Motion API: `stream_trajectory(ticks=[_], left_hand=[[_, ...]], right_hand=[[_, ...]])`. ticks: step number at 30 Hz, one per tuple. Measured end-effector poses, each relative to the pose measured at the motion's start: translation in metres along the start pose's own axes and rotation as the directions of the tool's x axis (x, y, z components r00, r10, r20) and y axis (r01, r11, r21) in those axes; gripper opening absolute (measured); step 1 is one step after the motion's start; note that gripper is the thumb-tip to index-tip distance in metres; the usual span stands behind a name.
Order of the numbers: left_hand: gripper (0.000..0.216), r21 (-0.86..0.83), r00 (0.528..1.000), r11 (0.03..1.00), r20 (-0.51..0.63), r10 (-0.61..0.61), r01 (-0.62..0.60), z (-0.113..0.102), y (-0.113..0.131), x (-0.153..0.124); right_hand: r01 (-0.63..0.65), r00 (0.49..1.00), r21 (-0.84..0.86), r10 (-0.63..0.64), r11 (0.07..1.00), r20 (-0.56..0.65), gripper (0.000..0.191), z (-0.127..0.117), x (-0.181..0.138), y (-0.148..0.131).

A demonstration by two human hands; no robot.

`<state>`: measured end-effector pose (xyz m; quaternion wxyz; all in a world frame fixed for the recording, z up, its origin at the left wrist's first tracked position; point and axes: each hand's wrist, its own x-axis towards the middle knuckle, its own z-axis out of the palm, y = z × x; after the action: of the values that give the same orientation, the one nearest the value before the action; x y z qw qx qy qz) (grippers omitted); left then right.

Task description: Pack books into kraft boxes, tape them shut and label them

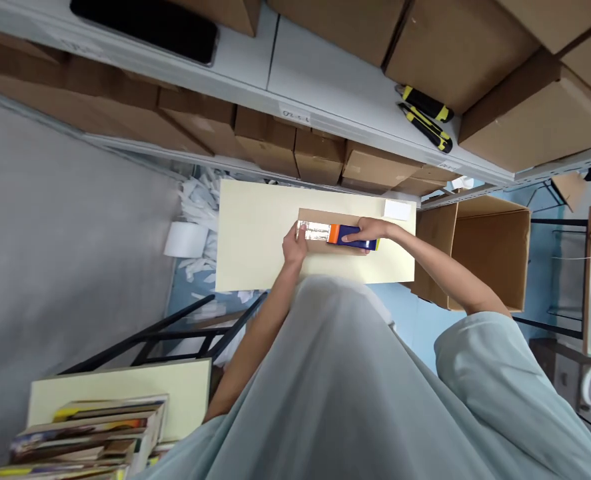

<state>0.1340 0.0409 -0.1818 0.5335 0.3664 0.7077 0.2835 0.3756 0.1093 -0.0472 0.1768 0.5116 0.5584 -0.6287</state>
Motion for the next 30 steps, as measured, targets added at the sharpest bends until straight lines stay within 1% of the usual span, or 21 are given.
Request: stream_trajectory(ticks=[2, 3, 5, 8, 13, 16, 18, 20, 23, 25, 27, 30], left_hand=[[0.054, -0.029, 0.997, 1.0, -0.072, 0.004, -0.006, 0.007, -0.003, 0.001], [0.054, -0.033, 0.995, 0.999, -0.097, 0.009, -0.013, 0.009, -0.005, 0.002], [0.054, -0.027, 0.993, 0.999, -0.116, 0.027, -0.03, 0.013, -0.006, 0.003], [0.053, -0.011, 0.99, 0.999, -0.136, 0.034, -0.036, 0.015, -0.005, 0.003], [0.049, 0.024, 0.984, 0.999, -0.172, 0.049, -0.046, 0.018, -0.001, 0.001], [0.05, 0.049, 0.98, 0.997, -0.184, 0.069, -0.061, 0.02, 0.0, 0.001], [0.052, 0.062, 0.978, 0.996, -0.195, 0.071, -0.06, 0.021, -0.001, 0.002], [0.053, 0.076, 0.976, 0.995, -0.206, 0.076, -0.062, 0.021, -0.003, 0.003], [0.05, 0.101, 0.973, 0.993, -0.211, 0.087, -0.067, 0.019, -0.007, 0.005], [0.047, 0.124, 0.973, 0.99, -0.21, 0.097, -0.072, 0.018, -0.011, 0.007], [0.045, 0.144, 0.971, 0.986, -0.214, 0.11, -0.08, 0.016, -0.014, 0.009], [0.044, 0.152, 0.968, 0.984, -0.217, 0.13, -0.098, 0.015, -0.018, 0.01]], right_hand=[[0.042, 0.998, 0.097, -0.047, 0.994, 0.05, 0.07, -0.006, -0.008, 0.011], [0.043, 0.997, 0.129, -0.051, 0.991, 0.059, 0.07, -0.01, -0.012, 0.018], [0.006, 0.998, 0.152, -0.016, 0.988, 0.062, 0.071, -0.019, -0.025, 0.036], [-0.071, 0.996, 0.159, 0.063, 0.985, 0.055, 0.073, -0.036, -0.049, 0.071], [-0.083, 0.995, 0.252, 0.068, 0.964, 0.066, 0.071, -0.058, -0.085, 0.131], [-0.098, 0.994, 0.252, 0.084, 0.963, 0.065, 0.072, -0.064, -0.091, 0.151], [-0.109, 0.993, 0.199, 0.095, 0.974, 0.076, 0.072, -0.063, -0.087, 0.154], [-0.138, 0.989, 0.09, 0.133, 0.986, 0.066, 0.072, -0.06, -0.08, 0.15], [-0.211, 0.977, -0.125, 0.212, 0.969, -0.013, 0.071, -0.052, -0.066, 0.137], [-0.256, 0.967, -0.224, 0.246, 0.94, -0.072, 0.067, -0.044, -0.058, 0.128], [-0.294, 0.955, -0.264, 0.27, 0.919, -0.121, 0.059, -0.036, -0.053, 0.12], [-0.342, 0.935, -0.267, 0.296, 0.901, -0.197, 0.046, -0.021, -0.043, 0.109]])
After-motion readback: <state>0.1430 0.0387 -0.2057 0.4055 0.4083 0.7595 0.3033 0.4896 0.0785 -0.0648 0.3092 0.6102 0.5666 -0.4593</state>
